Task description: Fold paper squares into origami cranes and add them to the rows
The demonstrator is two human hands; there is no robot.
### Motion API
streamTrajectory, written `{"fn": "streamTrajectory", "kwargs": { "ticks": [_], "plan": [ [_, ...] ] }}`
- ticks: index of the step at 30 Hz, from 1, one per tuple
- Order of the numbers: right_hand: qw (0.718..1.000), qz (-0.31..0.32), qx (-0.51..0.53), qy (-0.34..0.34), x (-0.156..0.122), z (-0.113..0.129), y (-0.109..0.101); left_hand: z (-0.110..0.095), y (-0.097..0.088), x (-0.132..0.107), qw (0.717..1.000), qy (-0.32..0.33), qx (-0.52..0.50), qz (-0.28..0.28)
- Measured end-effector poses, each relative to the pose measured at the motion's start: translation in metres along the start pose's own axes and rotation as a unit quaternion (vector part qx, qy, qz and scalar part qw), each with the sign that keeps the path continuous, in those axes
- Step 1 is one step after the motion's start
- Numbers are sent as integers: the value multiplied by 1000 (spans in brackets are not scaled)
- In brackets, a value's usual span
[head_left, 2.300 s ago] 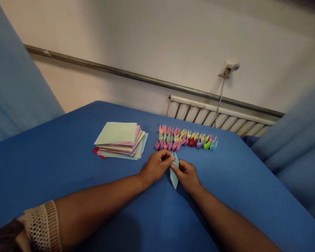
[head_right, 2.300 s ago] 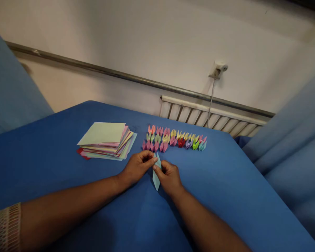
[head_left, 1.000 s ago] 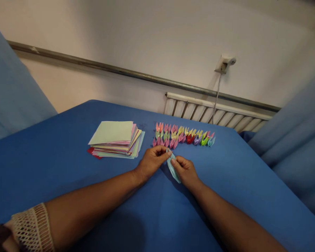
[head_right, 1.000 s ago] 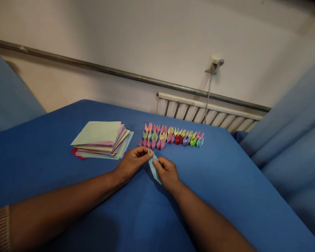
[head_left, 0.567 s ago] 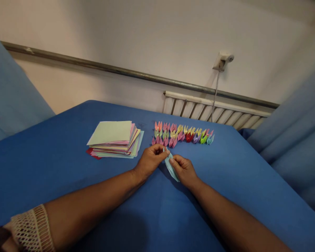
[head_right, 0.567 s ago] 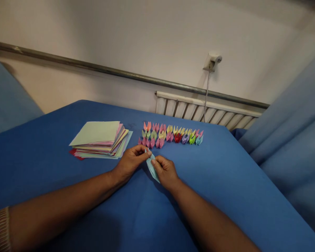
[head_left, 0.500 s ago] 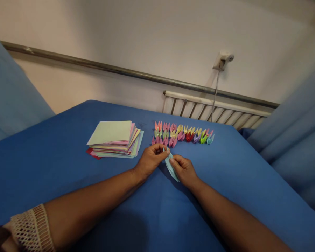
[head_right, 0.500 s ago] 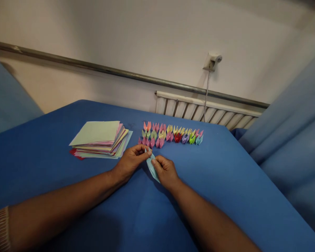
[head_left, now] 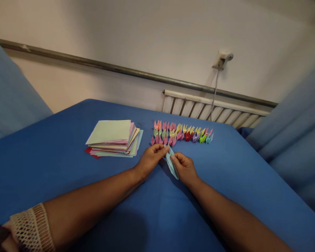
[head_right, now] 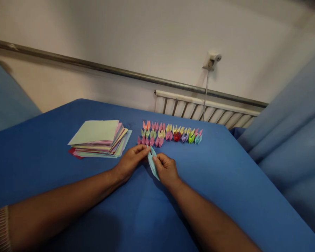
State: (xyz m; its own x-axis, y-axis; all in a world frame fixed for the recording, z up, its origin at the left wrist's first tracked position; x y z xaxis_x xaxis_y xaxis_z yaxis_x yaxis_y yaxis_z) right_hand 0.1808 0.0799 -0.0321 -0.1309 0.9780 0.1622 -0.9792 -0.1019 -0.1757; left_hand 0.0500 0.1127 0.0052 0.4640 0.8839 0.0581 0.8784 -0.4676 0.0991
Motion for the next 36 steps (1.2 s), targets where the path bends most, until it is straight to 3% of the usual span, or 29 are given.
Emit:
{"fn": "streamTrajectory", "kwargs": {
  "ticks": [4,10,19,26,36],
  "plan": [
    [999,-25,-24,-7,-1,1,-2,1,1,-1,1000,8,22,-16],
    [998,-58,-29,-17,-2,5,-5,7,1,0,998,1,59,5],
    [999,-36,16,-13,-1,3,-2,11,-2,2,997,-3,80,1],
    [996,-43,-70,-29,2,3,-6,9,-1,2,996,14,88,6],
    [986,-25,-150,-66,-4,15,-2,-3,-5,0,983,26,181,-10]
  ]
}}
Point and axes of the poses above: each hand's wrist, its own x-axis towards the middle knuckle, its own y-axis out of the palm, z = x × y, the point moved 5 cm from there along x, towards the middle knuckle, and after that the axes turned 9 degrees about z, right-handed, at the moved point
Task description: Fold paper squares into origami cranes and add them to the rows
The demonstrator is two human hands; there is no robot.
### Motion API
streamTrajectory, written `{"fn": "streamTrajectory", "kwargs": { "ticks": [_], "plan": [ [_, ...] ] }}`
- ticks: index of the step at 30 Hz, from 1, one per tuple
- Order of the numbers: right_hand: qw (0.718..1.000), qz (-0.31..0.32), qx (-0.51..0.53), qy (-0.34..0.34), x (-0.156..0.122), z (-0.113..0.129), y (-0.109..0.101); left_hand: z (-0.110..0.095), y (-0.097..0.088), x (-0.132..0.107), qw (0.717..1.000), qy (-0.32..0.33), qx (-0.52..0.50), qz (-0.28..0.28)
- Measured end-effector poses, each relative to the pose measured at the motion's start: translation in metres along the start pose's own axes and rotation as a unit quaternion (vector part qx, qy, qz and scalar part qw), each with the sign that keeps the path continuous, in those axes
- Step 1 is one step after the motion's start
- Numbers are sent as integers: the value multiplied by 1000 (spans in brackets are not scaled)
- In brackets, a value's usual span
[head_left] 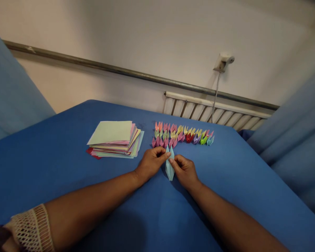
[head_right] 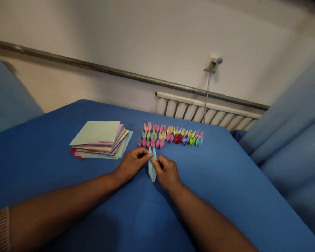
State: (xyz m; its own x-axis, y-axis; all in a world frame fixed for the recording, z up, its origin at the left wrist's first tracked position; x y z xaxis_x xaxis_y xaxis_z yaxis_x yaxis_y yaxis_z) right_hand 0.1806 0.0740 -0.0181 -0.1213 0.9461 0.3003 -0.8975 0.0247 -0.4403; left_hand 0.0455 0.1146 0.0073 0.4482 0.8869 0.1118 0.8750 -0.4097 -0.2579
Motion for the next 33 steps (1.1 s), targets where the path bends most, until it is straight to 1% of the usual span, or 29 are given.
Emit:
{"fn": "streamTrajectory", "kwargs": {
  "ticks": [7,11,14,16,23,27,33],
  "plan": [
    [999,15,44,18,1,-4,2,4,1,2,1000,-9,-26,13],
    [999,14,28,7,0,-3,2,1,0,2,999,-2,-39,0],
    [1000,9,-5,-12,0,-1,2,-1,-3,2,999,-4,-23,-23],
    [1000,7,-11,-15,0,-1,2,-1,-4,2,1000,-4,-15,-26],
    [999,32,30,4,-1,-3,4,-1,-4,3,998,12,-65,-15],
    [999,29,30,2,-1,-3,4,1,-5,4,996,14,-81,-25],
    [999,36,36,5,0,-3,5,-3,-8,3,997,19,-71,-24]
  ]
}}
Point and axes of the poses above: each hand's wrist, its own x-axis towards the middle knuckle, its own y-axis out of the palm, z = x × y, the point moved 5 cm from there along x, towards the middle knuckle, and after that the axes turned 9 degrees about z, right-handed, at the moved point
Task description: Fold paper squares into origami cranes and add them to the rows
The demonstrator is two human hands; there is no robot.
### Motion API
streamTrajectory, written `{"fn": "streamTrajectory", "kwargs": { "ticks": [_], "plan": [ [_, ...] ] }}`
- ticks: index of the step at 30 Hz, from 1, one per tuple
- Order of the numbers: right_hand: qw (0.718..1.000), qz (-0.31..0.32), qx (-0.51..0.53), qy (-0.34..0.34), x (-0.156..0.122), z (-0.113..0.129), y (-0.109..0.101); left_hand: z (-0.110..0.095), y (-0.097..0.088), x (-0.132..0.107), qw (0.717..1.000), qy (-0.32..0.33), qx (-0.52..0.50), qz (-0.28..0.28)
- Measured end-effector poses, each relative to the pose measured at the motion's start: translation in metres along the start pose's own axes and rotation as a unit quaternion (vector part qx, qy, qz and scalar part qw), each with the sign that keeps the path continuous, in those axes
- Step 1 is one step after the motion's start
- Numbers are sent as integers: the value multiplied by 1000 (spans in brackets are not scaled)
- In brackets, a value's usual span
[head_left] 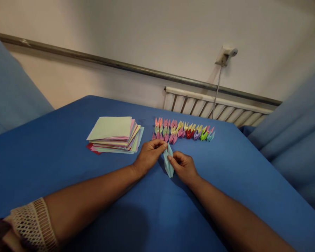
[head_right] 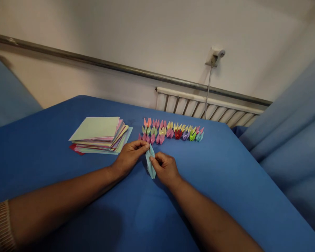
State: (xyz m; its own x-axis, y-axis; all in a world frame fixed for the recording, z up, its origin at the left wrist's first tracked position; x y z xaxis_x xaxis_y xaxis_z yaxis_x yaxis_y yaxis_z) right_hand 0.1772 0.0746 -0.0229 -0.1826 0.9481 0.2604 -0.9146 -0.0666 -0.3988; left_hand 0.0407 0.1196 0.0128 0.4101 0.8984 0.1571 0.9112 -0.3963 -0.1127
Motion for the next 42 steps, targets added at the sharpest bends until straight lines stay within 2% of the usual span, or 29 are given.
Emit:
{"fn": "streamTrajectory", "kwargs": {
  "ticks": [4,9,12,15,19,22,25,28,32,35,42],
  "plan": [
    [1000,-17,20,6,0,-1,-2,2,4,0,1000,-11,13,17],
    [995,-60,70,30,2,-6,-8,13,13,0,998,-32,-45,31],
    [989,-55,130,54,4,-10,-8,17,14,0,997,-45,-44,33],
    [978,-48,192,71,5,-12,-7,17,11,0,997,-54,-55,8],
    [975,-40,202,80,7,-13,-5,19,12,-1,993,-72,-98,1],
    [976,-55,191,84,6,-15,-6,20,15,-2,993,-77,-90,14],
    [980,-76,169,78,5,-13,-10,19,16,-2,996,-69,-43,20],
    [982,-68,161,71,6,-10,-11,21,15,-1,995,-85,-49,17],
    [972,-74,211,70,9,-11,-12,26,14,1,992,-88,-94,11],
    [964,-71,248,71,11,-13,-11,26,13,1,993,-74,-90,9],
    [974,-82,212,0,8,-5,-17,13,16,1,998,-19,-31,60]
  ]
}}
Point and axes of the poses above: each hand's wrist, its own x-axis towards the middle knuckle, its own y-axis out of the palm, z = x × y, the point moved 5 cm from there along x, towards the middle knuckle, and after that the axes turned 9 degrees about z, right-handed, at the moved point
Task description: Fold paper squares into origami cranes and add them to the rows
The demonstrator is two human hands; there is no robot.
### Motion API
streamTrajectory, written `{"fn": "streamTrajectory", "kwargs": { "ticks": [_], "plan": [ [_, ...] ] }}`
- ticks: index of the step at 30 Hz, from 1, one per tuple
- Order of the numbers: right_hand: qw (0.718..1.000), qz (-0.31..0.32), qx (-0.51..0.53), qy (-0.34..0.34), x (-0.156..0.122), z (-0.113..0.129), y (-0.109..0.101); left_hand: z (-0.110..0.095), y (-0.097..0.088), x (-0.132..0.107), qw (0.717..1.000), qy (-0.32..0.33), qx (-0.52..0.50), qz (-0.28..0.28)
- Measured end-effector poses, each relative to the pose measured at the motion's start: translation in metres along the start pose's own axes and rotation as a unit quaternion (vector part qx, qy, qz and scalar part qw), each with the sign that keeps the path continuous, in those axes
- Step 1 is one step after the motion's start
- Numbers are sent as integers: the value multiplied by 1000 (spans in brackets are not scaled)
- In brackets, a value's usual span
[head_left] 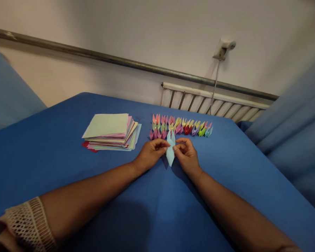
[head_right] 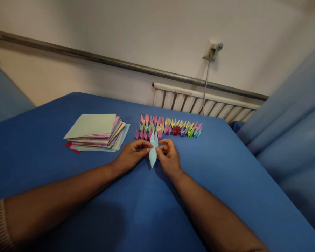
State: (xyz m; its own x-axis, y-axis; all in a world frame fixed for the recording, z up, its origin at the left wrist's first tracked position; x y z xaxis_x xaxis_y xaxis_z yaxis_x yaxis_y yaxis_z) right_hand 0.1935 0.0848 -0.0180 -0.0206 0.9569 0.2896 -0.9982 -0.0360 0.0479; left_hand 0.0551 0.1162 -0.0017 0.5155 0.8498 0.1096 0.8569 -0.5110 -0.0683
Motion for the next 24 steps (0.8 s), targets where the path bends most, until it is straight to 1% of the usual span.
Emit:
{"fn": "streamTrajectory", "kwargs": {
  "ticks": [4,8,15,20,22,24],
  "plan": [
    [999,-3,-28,-18,0,3,-4,-3,-2,-1,1000,-3,26,-2],
    [998,42,-34,11,1,-2,-3,-3,-3,-2,1000,-7,-1,0],
    [999,23,20,42,1,0,-3,-2,0,-3,999,-18,-49,11],
    [998,46,37,35,1,5,0,0,-3,-2,999,-21,-36,-6],
    [997,62,39,30,1,4,1,0,-5,-1,999,-20,-28,-18],
    [997,63,39,27,1,2,2,0,-6,-1,999,-25,-16,-26]
  ]
}}
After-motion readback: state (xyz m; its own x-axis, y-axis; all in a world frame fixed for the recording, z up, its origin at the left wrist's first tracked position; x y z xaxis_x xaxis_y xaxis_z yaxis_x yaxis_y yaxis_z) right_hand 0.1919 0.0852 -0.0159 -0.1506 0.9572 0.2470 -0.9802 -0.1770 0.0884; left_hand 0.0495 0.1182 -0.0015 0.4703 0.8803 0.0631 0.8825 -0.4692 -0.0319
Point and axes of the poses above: each hand's wrist, its own x-axis towards the middle knuckle, its own y-axis out of the palm, z = x × y, the point moved 5 cm from there along x, towards the middle knuckle, and after that the axes turned 9 degrees about z, right-handed, at the moved point
